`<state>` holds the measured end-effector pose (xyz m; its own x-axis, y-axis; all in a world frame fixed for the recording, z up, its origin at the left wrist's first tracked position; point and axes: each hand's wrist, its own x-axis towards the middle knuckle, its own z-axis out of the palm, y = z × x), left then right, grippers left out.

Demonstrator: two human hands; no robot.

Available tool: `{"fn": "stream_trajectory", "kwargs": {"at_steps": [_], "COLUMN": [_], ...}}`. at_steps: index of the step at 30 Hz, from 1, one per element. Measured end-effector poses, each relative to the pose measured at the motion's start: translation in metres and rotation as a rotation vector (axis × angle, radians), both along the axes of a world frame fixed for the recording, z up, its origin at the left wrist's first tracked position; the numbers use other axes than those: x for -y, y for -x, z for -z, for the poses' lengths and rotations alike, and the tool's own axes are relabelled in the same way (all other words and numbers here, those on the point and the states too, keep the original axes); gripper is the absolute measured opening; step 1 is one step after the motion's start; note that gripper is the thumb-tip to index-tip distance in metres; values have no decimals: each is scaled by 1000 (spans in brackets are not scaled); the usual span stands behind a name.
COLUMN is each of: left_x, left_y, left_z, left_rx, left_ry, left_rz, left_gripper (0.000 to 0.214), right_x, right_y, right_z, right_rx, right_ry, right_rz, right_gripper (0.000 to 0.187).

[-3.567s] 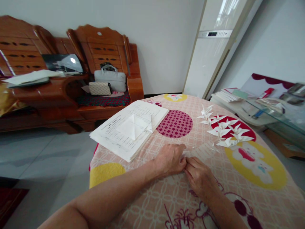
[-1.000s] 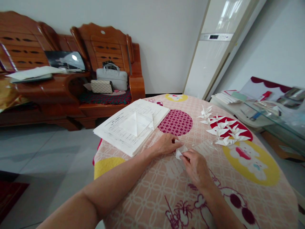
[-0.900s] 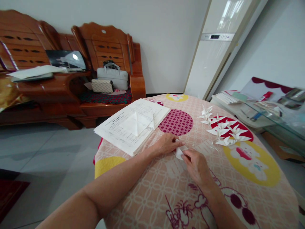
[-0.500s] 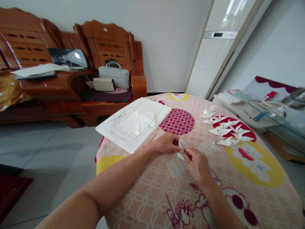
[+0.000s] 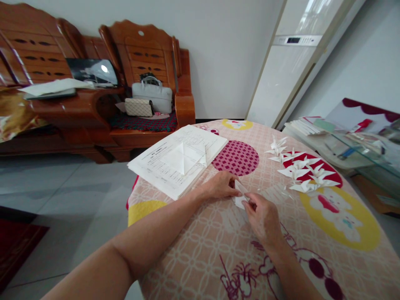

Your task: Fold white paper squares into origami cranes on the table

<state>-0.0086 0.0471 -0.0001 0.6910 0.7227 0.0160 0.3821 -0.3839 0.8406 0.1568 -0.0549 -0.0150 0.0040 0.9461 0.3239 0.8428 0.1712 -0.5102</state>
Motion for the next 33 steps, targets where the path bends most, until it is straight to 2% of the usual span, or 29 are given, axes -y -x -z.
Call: {"fn": "stream_trajectory", "kwargs": {"at_steps": [7,11,17,20,25,30,33], "left_x": [0,4,13,13,4,0,-2], "left_y": [2,1,-1,1,3,3,5], "left_z": [-1,-3,-17,-17,-5,-4,-6], "left_rx": [14,13,8,79,165,257,231], "left_ry": [17,12,-6,83,230,250,185], "left_rz": [5,-25,-48,-17,-23,-130,-164], "left_gripper": [24,34,47,55,62,51,38], "right_x": [-1,0,3,5,5,5,6], "right_y": [-2,-4,-7,-9,-15,-20,-22], "right_z": [-1,-3,-9,-12,-14,-14,-12], "right_rx": [-35,-91,-156,-159,-211,-272,-289], "right_ry": [39,64,93,97,148,192,216], "right_rz": [-12,-22,-58,-94,-105,-82,-77], "right_gripper": [20,21,16,17,16,17,18]}}
